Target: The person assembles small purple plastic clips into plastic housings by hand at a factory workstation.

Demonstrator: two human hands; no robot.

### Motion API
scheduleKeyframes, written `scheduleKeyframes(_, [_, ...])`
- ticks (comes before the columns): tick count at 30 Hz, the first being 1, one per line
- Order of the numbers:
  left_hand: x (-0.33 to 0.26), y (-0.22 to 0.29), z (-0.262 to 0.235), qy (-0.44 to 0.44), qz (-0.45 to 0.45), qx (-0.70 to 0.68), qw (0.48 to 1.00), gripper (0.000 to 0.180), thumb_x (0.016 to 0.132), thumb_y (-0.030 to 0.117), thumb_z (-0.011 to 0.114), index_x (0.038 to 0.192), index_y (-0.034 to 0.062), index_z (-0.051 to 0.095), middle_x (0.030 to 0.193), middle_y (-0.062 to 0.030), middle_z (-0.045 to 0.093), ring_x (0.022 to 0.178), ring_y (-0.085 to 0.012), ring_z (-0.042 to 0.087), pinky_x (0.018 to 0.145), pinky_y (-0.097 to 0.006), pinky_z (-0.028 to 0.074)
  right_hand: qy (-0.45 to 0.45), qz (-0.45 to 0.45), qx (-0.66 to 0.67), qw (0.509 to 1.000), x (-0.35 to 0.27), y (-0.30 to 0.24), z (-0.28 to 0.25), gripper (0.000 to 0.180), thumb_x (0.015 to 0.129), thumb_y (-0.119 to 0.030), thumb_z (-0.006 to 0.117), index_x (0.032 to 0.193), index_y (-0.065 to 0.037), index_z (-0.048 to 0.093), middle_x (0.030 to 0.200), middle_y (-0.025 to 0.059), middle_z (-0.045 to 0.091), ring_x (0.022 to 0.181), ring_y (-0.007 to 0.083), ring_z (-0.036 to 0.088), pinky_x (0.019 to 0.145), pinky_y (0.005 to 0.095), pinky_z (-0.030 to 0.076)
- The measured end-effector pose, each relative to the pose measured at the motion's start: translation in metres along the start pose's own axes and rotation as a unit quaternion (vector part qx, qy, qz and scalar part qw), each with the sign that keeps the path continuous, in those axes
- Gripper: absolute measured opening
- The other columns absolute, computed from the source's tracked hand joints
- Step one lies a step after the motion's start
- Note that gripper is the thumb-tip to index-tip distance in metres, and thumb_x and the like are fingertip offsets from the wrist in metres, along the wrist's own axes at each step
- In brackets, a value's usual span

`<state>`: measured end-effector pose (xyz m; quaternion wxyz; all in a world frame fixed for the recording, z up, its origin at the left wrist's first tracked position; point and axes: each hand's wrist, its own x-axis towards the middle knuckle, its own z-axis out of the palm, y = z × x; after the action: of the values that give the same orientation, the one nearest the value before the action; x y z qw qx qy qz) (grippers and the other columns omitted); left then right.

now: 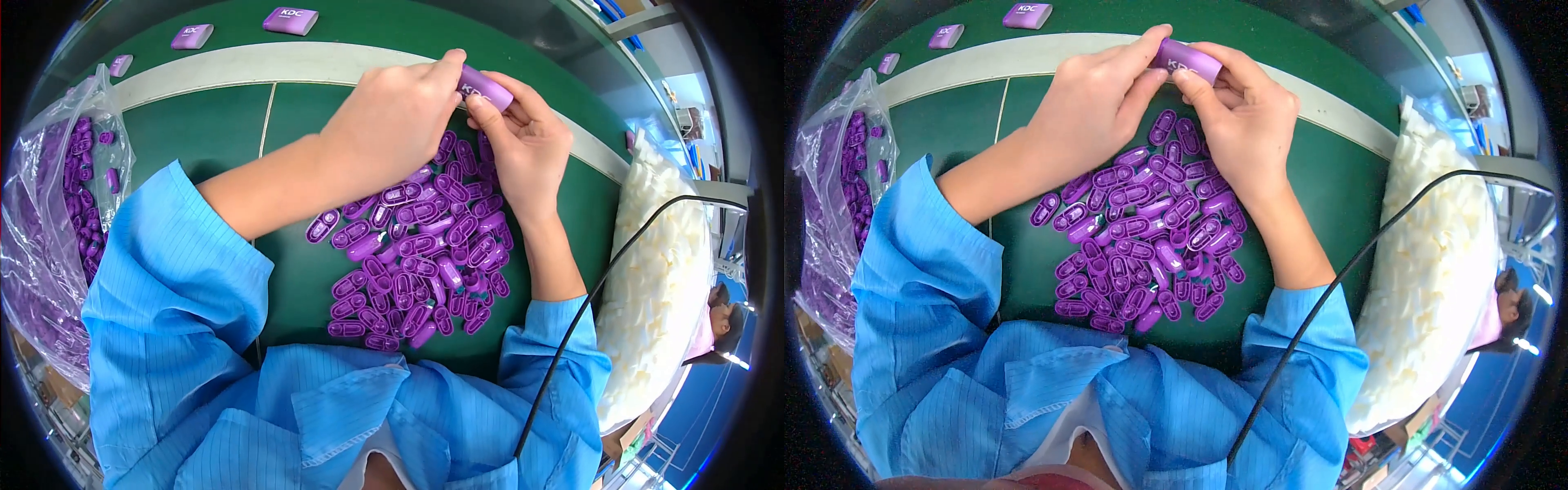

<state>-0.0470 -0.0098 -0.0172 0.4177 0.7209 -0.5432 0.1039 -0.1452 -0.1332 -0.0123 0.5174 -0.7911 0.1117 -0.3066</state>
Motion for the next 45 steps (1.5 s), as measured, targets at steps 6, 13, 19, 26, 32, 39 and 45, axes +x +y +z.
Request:
scheduleKeyframes(6, [0.026, -0.042, 0.004, -0.031, -0.106, -0.163, 0.98, 0.027, 0.076, 0.015, 0.059, 0.098, -0.0004, 0.061, 0.08, -0.0151, 0.065, 0.075, -0.0251, 0.065, 0.07, -0.032, 0.05, -0.043, 0.044, 0.036, 0.997, 0.023, 0.026, -0.006, 0.028, 0.079, -0.013, 0.064, 0.102, 0.003, 0.059, 0.088, 0.0084, 0.064, 0.076, 0.0099, 0.059, 0.068, 0.0212, 0.048])
scheduleKeyframes(13, [0.045, -0.055, -0.022, -0.022, -0.194, -0.03, 0.98, 0.029, 0.076, 0.017, 0.06, 0.095, -0.0042, 0.061, 0.085, -0.0178, 0.064, 0.08, -0.0289, 0.062, 0.074, -0.033, 0.047, 0.156, 0.002, -0.195, 0.968, 0.055, 0.085, -0.091, 0.033, 0.079, -0.027, 0.065, 0.099, -0.002, 0.063, 0.09, 0.0063, 0.064, 0.082, 0.0114, 0.057, 0.076, 0.025, 0.044])
scheduleKeyframes(19, [0.032, -0.097, -0.001, 0.128, 0.104, -0.219, 0.962, 0.032, 0.076, 0.019, 0.059, 0.1, -0.0027, 0.059, 0.106, -0.0169, 0.055, 0.101, -0.0321, 0.05, 0.088, -0.036, 0.039, 0.351, 0.069, -0.096, 0.929, 0.062, 0.136, -0.212, 0.025, 0.08, -0.015, 0.062, 0.099, 0.001, 0.06, 0.094, 0.0093, 0.061, 0.087, 0.0154, 0.056, 0.08, 0.0244, 0.042])
scheduleKeyframes(26, [0.011, -0.016, -0.015, -0.241, 0.236, -0.08, 0.938, 0.025, 0.07, -0.002, 0.058, 0.094, 0.0046, 0.059, 0.099, -0.0085, 0.059, 0.09, -0.0259, 0.056, 0.079, -0.035, 0.047, 0.353, 0.069, -0.077, 0.93, 0.061, 0.136, -0.196, 0.023, 0.079, -0.013, 0.062, 0.098, 0.0, 0.06, 0.092, 0.0067, 0.06, 0.086, 0.0134, 0.054, 0.078, 0.0231, 0.041])
scheduleKeyframes(32, [0.01, -0.011, -0.023, -0.244, 0.147, 0.023, 0.958, 0.023, 0.072, 0.001, 0.06, 0.095, 0.0064, 0.059, 0.088, -0.0075, 0.055, 0.079, -0.0225, 0.057, 0.069, -0.031, 0.047, 0.354, 0.064, -0.093, 0.928, 0.063, 0.132, -0.197, 0.026, 0.079, -0.015, 0.061, 0.1, -0.001, 0.059, 0.094, 0.0087, 0.059, 0.087, 0.0172, 0.054, 0.079, 0.0261, 0.041])
scheduleKeyframes(39, [0.019, -0.021, -0.008, -0.223, -0.017, -0.226, 0.948, 0.03, 0.08, 0.002, 0.057, 0.109, 0.0071, 0.056, 0.083, -0.001, 0.051, 0.069, -0.0065, 0.053, 0.059, -0.022, 0.043, 0.337, 0.03, -0.274, 0.9, 0.064, 0.159, -0.282, 0.042, 0.077, -0.018, 0.061, 0.109, 0.007, 0.051, 0.109, 0.0191, 0.055, 0.103, 0.0257, 0.055, 0.086, 0.0329, 0.043])
scheduleKeyframes(45, [0.014, -0.033, -0.003, -0.183, -0.246, -0.477, 0.823, 0.029, 0.085, 0.009, 0.054, 0.113, 0.0038, 0.052, 0.099, -0.0074, 0.059, 0.082, -0.0124, 0.06, 0.074, -0.023, 0.05, 0.257, 0.192, -0.554, 0.768, 0.078, 0.124, -0.215, 0.044, 0.078, -0.034, 0.056, 0.106, 0.001, 0.053, 0.101, 0.0248, 0.058, 0.098, 0.0373, 0.055, 0.084, 0.0425, 0.042])
